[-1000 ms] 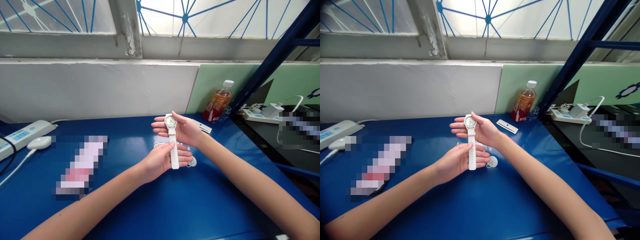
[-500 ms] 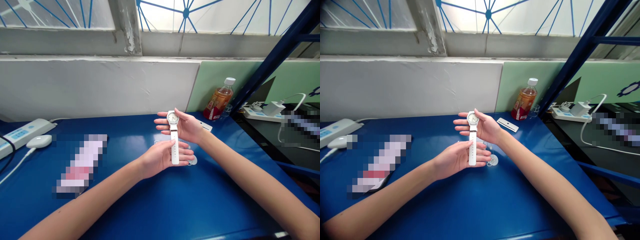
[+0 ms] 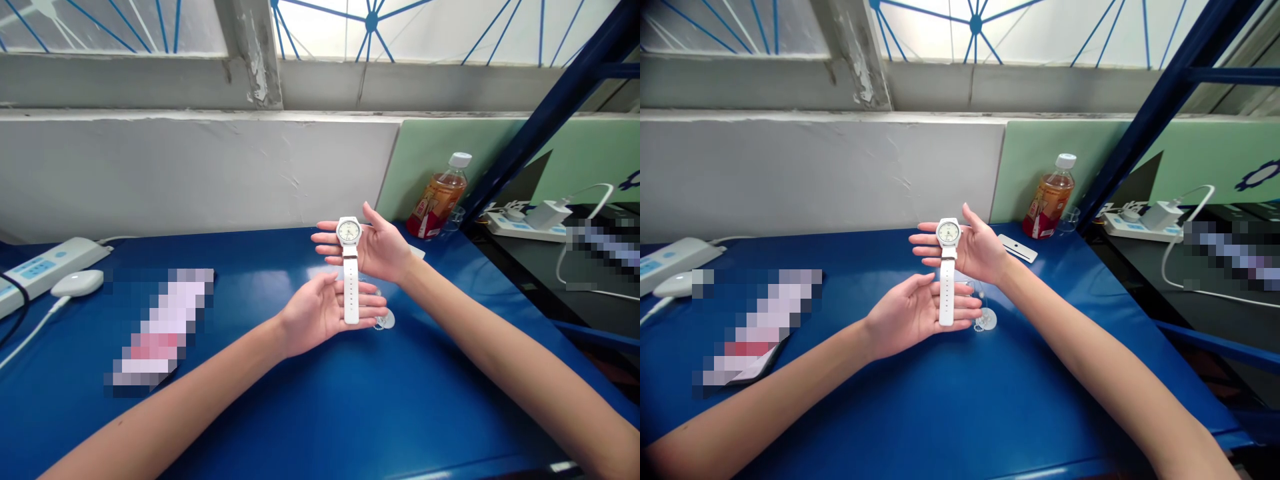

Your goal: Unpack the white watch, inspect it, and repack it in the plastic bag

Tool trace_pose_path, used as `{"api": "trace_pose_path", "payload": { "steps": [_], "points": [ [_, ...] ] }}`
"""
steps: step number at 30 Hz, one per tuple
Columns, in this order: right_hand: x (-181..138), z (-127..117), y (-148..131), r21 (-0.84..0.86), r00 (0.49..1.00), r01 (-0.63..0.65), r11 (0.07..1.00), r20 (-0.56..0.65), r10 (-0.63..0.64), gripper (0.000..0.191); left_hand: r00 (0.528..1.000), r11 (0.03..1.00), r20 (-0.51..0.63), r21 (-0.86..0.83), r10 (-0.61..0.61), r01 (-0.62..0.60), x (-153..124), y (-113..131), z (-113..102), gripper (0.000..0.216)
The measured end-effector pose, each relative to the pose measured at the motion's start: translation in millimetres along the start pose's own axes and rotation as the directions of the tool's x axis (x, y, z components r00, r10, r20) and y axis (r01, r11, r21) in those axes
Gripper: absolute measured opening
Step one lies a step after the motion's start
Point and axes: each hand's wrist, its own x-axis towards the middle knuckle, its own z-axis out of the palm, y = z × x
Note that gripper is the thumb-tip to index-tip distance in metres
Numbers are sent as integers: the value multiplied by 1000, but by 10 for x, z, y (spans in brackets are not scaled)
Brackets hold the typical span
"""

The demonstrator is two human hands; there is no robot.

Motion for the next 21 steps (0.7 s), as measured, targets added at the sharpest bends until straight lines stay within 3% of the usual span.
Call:
{"api": "trace_pose_path", "payload": {
  "steps": [5,13,17,21],
  "points": [
    [0,-9,-5,-8,1000,1,1000,-16,-2,78,1000,1000,-10,15,12,-12,-2,17,12,50],
    [11,4,18,7,998,44,999,-54,-43,53,998,997,9,34,65,-65,-1,29,-1,45],
    [19,-16,10,50,993,52,997,-106,-47,48,989,990,-77,79,125,-119,-4,41,44,36],
    [50,-24,34,32,964,120,992,-241,-109,34,965,971,-175,169,197,-167,-1,11,85,21]
  ]
}}
